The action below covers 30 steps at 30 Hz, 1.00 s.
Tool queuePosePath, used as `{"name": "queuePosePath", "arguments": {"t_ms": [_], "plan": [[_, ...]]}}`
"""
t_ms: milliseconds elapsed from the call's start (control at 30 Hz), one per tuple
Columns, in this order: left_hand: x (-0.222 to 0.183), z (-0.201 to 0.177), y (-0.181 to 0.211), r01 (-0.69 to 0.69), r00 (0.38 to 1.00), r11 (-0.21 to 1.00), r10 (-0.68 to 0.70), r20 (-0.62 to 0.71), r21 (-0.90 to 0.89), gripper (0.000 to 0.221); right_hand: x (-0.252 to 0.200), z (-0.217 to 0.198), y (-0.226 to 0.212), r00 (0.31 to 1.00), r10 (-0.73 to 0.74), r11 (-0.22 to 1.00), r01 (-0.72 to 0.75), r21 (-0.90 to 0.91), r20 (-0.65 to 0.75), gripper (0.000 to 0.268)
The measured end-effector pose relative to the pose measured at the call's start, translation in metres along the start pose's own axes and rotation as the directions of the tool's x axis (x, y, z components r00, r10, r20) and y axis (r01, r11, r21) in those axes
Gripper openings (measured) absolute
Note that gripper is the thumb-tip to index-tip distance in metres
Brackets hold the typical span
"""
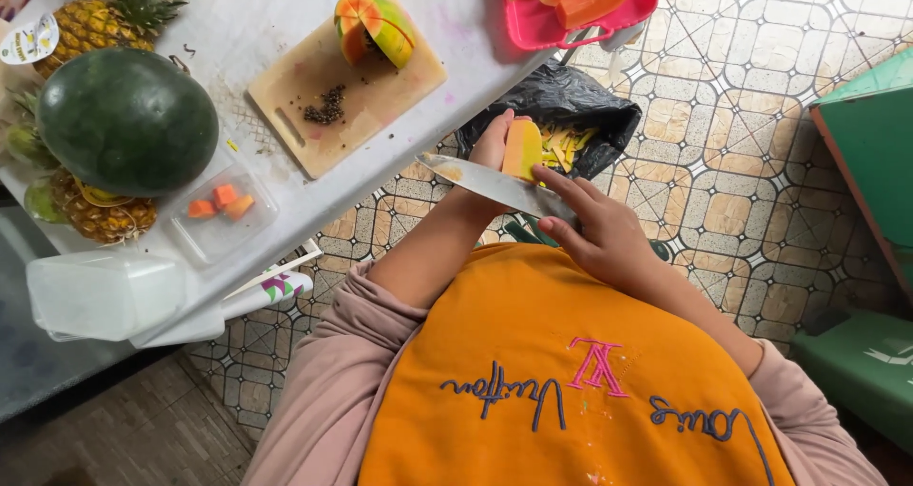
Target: Peeling and slicing a papaya into pieces and placing them in a tray using a knife.
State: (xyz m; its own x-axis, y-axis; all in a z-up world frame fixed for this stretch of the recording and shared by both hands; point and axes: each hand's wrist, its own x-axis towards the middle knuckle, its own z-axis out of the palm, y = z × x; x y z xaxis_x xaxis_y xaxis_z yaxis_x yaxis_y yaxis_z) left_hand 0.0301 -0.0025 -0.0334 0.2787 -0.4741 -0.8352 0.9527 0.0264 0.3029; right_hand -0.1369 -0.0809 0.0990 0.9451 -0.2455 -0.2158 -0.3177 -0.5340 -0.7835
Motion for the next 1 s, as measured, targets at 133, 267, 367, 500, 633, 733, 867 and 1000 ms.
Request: {"name": "queuePosePath", "arguments": {"t_ms": [133,267,367,500,633,733,867,1000], "plan": [[0.003,0.002,-0.001,0.024,0.999,0.998,-0.022,-0.044,0.053,0.035,-0.003,0.001,0.004,0.999,-0.038,0.998,0.036,-0.046,-0.035,0.059],[-0.011,0.005,0.01,-0.022,0.999,0.987,0.027,-0.026,0.162,0.034,-0.003,0.002,0.005,0.995,-0.08,0.995,0.076,-0.067,-0.062,0.057],[-0.017,0.006,0.011,-0.059,0.998,0.984,0.058,0.01,0.17,0.033,-0.002,0.001,0.005,0.991,-0.108,0.992,0.102,-0.074,-0.084,0.056],[-0.026,0.011,0.01,-0.136,0.989,0.985,0.128,0.077,0.111,0.035,0.0,0.0,0.0,0.983,-0.125,0.992,0.119,-0.051,-0.136,0.052],[-0.058,0.027,0.021,-0.168,0.985,0.957,0.154,0.075,0.235,0.031,0.001,0.002,0.004,0.978,-0.141,0.988,0.13,-0.079,-0.154,0.051],[-0.056,0.025,0.017,-0.213,0.975,0.954,0.194,0.105,0.209,0.029,0.003,0.001,0.005,0.975,-0.153,0.984,0.134,-0.12,-0.164,0.051],[-0.065,0.026,0.012,-0.261,0.959,0.945,0.231,0.167,0.195,0.03,0.003,-0.003,0.005,0.982,-0.123,0.991,0.114,-0.067,-0.143,0.06],[-0.07,0.027,0.011,-0.276,0.939,0.95,0.234,0.252,0.145,0.031,0.003,-0.003,0.011,0.982,-0.103,0.994,0.097,-0.049,-0.159,0.06]]}}
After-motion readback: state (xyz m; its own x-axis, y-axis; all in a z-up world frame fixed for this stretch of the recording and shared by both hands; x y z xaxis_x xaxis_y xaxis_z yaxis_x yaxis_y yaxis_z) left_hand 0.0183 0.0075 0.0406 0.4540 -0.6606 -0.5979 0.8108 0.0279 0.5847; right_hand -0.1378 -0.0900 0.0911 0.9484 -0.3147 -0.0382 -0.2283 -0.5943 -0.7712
